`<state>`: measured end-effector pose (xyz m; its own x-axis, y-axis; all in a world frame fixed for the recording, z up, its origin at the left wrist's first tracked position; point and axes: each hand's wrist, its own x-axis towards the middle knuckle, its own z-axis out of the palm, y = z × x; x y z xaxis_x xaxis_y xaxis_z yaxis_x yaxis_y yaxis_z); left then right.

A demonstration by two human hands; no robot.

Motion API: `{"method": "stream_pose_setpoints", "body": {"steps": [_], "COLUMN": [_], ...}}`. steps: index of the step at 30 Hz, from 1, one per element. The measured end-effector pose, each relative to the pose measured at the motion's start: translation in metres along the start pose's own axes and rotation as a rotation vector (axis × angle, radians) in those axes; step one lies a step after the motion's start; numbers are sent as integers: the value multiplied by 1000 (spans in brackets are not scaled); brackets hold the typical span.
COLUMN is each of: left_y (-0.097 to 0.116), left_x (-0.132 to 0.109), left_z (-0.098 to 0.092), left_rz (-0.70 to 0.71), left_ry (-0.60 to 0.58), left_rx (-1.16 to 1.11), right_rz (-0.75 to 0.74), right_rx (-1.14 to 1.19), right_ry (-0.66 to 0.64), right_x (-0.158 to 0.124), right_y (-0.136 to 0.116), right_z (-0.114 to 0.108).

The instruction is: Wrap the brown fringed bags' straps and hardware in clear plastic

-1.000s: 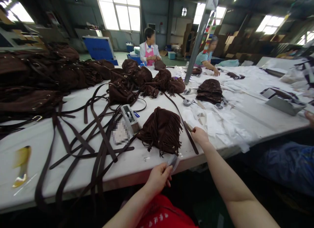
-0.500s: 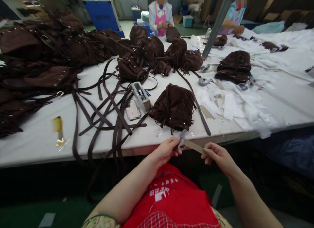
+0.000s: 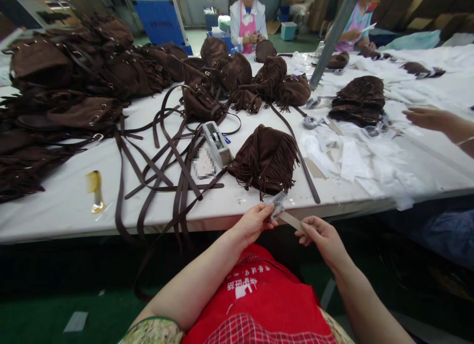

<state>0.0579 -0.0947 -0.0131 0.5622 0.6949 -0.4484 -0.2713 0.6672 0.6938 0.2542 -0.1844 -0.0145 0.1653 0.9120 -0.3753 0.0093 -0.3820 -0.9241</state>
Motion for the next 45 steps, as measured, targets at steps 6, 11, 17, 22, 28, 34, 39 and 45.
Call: {"method": "stream_pose_setpoints", "body": {"steps": [6,11,17,22,28,34,39,45], "left_y": [4,2,-6,0,6,8,20,20], "left_x": [-1,-2,2,1,1,3,-5,-9], "left_z": [2,1,-4,-5,-9,-13,-14,-15], "left_rz": [9,17,88,183,249,386,479,536], "left_ry": [40,-12,-7,37,40,-35,-78,35], "left_rx": [-50,30,256,324,449,778,1139,1173], "right_rz": [-93,-137,-191,-302,-596,-914,-798,-688], "right_rx": [109,70,38,-95,-588,-901,-859,-726], "right_ry": [86,91,118,58,-183,-208,-398,-271], "right_x": [-5,-1,9,8,12,39,58,66], "right_y": [1,6,6,0,-31,-68,-74,-69], "right_z": [22,35,50,46,28,26,34,42]}}
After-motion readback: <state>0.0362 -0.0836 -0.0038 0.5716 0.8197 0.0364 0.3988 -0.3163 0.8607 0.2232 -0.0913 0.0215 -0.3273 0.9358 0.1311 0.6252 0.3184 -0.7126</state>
